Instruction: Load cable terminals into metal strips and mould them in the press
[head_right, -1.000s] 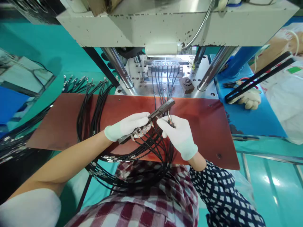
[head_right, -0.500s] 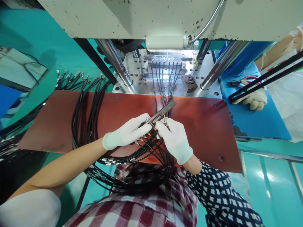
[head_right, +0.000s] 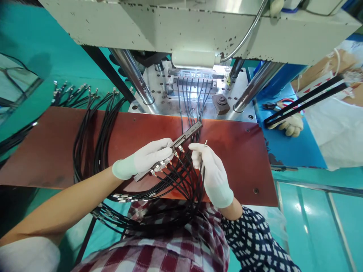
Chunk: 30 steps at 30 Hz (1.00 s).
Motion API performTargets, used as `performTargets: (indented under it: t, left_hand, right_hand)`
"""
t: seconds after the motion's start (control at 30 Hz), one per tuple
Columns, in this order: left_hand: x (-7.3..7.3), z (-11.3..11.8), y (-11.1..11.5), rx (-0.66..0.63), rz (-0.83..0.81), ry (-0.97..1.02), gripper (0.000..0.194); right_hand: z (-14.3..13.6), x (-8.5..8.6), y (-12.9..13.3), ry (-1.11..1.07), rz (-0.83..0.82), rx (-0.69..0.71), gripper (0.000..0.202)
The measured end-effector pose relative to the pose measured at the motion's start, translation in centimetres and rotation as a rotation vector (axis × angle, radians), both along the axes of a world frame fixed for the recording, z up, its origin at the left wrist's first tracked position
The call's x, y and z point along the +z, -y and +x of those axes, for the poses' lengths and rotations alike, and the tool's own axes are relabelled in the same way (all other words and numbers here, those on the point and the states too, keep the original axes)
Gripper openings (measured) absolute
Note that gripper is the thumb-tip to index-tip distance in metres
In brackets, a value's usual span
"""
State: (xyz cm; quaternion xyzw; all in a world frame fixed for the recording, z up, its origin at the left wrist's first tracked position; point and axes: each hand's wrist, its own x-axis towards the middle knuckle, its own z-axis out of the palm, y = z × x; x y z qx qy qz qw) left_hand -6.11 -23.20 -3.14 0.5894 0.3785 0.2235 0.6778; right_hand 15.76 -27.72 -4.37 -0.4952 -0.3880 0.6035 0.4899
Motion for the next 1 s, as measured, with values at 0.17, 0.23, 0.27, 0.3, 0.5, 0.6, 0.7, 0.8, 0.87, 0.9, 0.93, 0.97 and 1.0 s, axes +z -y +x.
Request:
performTargets:
  t: [0.17,0.23,0.27,0.3,0.5,0.6,0.7,0.8,0.87,0.9,0.93,0.97,1.0]
  left_hand:
    - [-0.2,-0.1,-0.2,-0.007,-0.039,0.043,0.04]
    - [-0.3,-0.3,-0.2,-0.012,-0.06,0.057,0.04]
    - [-0.4,-0.3,-0.3,-0.013,-0.068,0.059,0.04]
    - [-0.5,-0.4,-0.3,-0.012,-0.077,0.061,0.04]
    - [-0.8,-0.6,-0.6,-0.031,-0.128,0.084,0.041]
    - [-0.8,-0.6,-0.7,-0.04,-0.119,0.077,0.041]
    - [-0.9,-0.7,-0.8,-0.048,-0.09,0.073,0.04]
    - [-0.8,-0.8,-0.9,-0.076,-0.066,0.062,0.04]
    - [-0.5,-0.9,-0.9,-0.097,-0.015,0.016,0.039]
    - [-0.3,-0.9,-0.9,-0.11,0.031,-0.025,0.039]
    - [-0.1,-0.9,-0.9,-0.126,0.09,-0.076,0.038]
    - [0.1,-0.9,-0.9,-0.143,0.159,-0.133,0.038]
    - [0.3,-0.8,-1.0,-0.156,0.234,-0.189,0.037]
  right_hand:
    - [0.2,0.3,-0.5,-0.204,-0.179,0.133,0.029]
    - [0.1,0.6,-0.7,-0.111,-0.168,0.132,0.028]
    - [0.1,0.8,-0.8,-0.048,-0.141,0.127,0.029]
    - [0.0,1.0,-0.9,0.008,-0.108,0.129,0.031]
    - [-0.6,1.8,-2.0,0.282,0.055,0.102,0.025]
    - [-0.8,1.8,-2.6,0.388,0.097,0.097,0.024]
    - [-0.8,1.9,-2.7,0.448,0.096,0.148,0.028]
    - [-0.8,2.5,-2.6,0.519,0.09,0.192,0.031]
    - [-0.8,2.8,-2.6,0.542,0.099,0.21,0.032]
    - [-0.8,2.8,-2.6,0.552,0.107,0.216,0.032]
    - [-0.7,2.7,-2.6,0.562,0.116,0.224,0.033]
    - [-0.7,2.5,-2.7,0.572,0.125,0.233,0.034]
    - [-0.7,2.3,-2.8,0.579,0.133,0.241,0.035]
